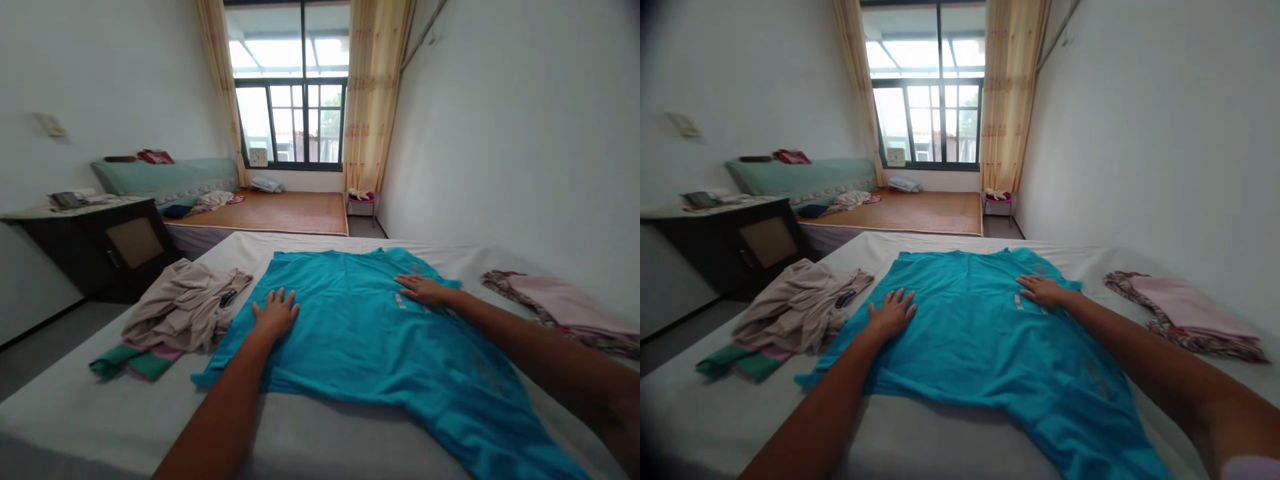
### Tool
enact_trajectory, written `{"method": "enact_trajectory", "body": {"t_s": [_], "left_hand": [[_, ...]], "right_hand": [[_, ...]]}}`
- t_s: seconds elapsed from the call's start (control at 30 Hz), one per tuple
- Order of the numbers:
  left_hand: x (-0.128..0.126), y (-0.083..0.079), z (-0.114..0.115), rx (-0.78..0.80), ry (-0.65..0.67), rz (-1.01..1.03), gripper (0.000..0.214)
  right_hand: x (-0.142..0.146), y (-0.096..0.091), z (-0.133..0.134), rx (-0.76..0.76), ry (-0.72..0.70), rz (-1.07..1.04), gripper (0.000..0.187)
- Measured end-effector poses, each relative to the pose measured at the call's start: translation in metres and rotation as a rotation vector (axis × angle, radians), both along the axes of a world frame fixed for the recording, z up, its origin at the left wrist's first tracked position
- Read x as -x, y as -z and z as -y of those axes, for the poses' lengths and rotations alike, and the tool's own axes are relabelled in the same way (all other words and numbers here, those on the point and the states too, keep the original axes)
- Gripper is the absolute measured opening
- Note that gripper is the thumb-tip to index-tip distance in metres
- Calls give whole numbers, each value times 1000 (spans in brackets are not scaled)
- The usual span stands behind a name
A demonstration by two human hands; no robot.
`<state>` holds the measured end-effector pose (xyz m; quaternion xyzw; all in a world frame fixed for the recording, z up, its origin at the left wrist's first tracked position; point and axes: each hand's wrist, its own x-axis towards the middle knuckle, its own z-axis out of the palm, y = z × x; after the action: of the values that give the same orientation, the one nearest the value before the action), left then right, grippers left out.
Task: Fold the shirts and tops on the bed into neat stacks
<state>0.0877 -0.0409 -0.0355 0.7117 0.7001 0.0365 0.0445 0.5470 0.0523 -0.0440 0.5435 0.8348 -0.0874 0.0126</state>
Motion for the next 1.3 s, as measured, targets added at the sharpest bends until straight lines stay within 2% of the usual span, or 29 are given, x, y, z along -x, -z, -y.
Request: {"method": "enact_trajectory", "body": {"t_s": [0.1, 0.2, 0.27, 0.33, 0.4, 0.47, 0.53, 0.63, 0.7, 0.77, 0.8, 0.87, 1.0, 1.1, 1.2, 1.27, 1.3], "left_hand": [[-2, -1, 0, 0, -3, -10, 57], [-2, -10, 4, 24, 2, -32, 55], [3, -21, 11, 70, 33, -21, 55], [16, -35, 25, 120, 124, 61, 55], [36, -49, 44, 165, 297, 225, 57], [60, -61, 64, 259, 390, 315, 56], [83, -68, 83, 346, 399, 332, 54], [105, -66, 100, 324, 344, 335, 49], [111, -60, 103, 257, 282, 323, 45], [111, -57, 100, 206, 241, 300, 39], [109, -57, 97, 190, 237, 292, 37], [105, -64, 85, 168, 247, 285, 34], [92, -91, 39, 8, 215, 340, 41], [82, -98, -8, -189, 113, 457, 55], [80, -81, -41, -200, -33, 529, 71], [84, -60, -49, -154, -81, 510, 71], [87, -49, -49, -141, -74, 471, 69]], "right_hand": [[-59, 1, 32, -23, 96, -30, 60], [-89, -11, 66, -67, 174, -56, 60], [-96, -26, 94, -111, 139, -113, 60], [-96, -46, 129, -74, 11, -220, 58], [-93, -64, 168, 129, -105, -327, 44], [-91, -75, 206, 336, -212, -385, 36], [-91, -76, 236, 416, -256, -449, 40], [-89, -64, 259, 386, -270, -545, 54], [-84, -53, 261, 299, -265, -601, 49], [-76, -46, 256, 234, -224, -658, 35], [-72, -45, 251, 229, -180, -691, 31], [-67, -46, 237, 281, -46, -777, 35], [-60, -58, 187, 369, 269, -1040, 46], [-56, -61, 138, 320, 381, -1143, 41], [-60, -49, 103, 265, 580, -1029, 42], [-69, -37, 95, 223, 734, -956, 47], [-75, -31, 95, 214, 762, -951, 49]]}}
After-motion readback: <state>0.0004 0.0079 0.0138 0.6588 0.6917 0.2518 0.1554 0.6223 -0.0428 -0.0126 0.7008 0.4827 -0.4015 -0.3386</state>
